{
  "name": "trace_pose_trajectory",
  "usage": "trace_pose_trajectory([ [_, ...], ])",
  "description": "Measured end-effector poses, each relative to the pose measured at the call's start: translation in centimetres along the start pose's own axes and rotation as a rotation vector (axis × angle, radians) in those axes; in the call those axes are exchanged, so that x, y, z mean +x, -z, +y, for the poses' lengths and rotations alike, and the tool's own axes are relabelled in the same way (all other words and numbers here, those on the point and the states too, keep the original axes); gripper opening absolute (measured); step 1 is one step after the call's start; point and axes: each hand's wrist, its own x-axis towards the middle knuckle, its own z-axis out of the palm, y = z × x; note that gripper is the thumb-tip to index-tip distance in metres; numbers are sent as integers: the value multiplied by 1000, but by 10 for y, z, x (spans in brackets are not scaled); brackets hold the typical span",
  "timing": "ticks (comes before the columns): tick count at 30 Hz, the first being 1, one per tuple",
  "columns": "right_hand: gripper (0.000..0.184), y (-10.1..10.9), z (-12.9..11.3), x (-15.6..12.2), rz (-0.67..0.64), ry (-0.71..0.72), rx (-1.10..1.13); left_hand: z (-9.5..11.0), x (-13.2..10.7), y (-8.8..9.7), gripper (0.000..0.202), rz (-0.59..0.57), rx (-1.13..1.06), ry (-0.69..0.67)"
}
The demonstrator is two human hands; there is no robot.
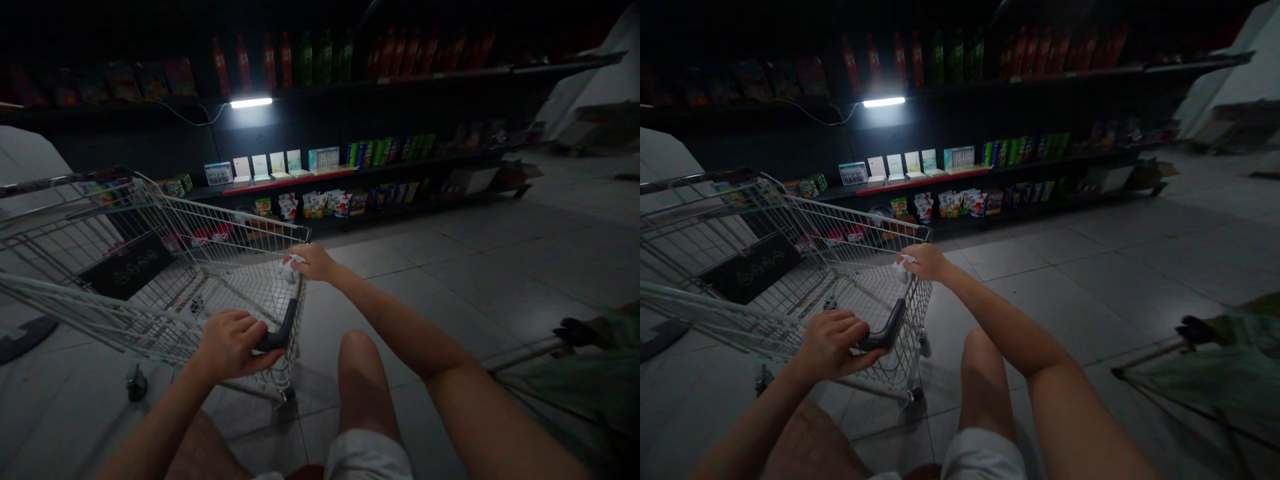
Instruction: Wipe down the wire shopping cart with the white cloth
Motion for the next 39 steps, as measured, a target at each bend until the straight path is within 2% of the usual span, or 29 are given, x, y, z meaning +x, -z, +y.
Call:
trace_pose_trajectory([
  [4,27,4,25,24,16,-138,-130,-15,-5,-3,46,-77,-27,38],
  [7,27,4,26,30,24,-186,-163,-25,-11,-2,48,-104,-61,48],
  [10,26,-2,9,25,42,-212,-145,-37,-19,3,48,-144,-107,55],
  [13,25,-20,-22,12,134,-153,-44,-48,-18,10,53,-287,-181,105],
  [16,32,-50,-51,-8,377,-43,120,-52,-4,16,57,-489,-234,209],
  [19,42,-94,-62,-33,580,-29,183,-46,20,15,54,-650,-213,323],
  [21,45,-130,-61,-51,618,-66,177,-42,34,11,42,-725,-194,374],
  [23,47,-162,-57,-67,603,-98,187,-42,43,6,24,-772,-201,418],
  [25,46,-182,-49,-77,542,-108,230,-45,45,2,13,-775,-219,449],
  [27,44,-182,-37,-78,538,-171,285,-51,42,-1,12,-754,-214,464],
  [28,45,-175,-29,-74,604,-248,310,-54,39,-2,12,-744,-203,470],
  [31,55,-141,-1,-46,913,-556,375,-62,31,-5,16,-741,-163,488],
  [32,57,-132,6,-34,948,-626,400,-64,30,-5,17,-742,-161,493],
  [34,60,-125,7,-14,883,-673,422,-67,28,-6,21,-743,-174,502],
  [35,60,-129,1,-7,826,-671,407,-69,27,-6,23,-742,-189,505],
  [39,61,-172,-55,-8,632,-573,221,-76,25,-8,28,-734,-248,492],
])
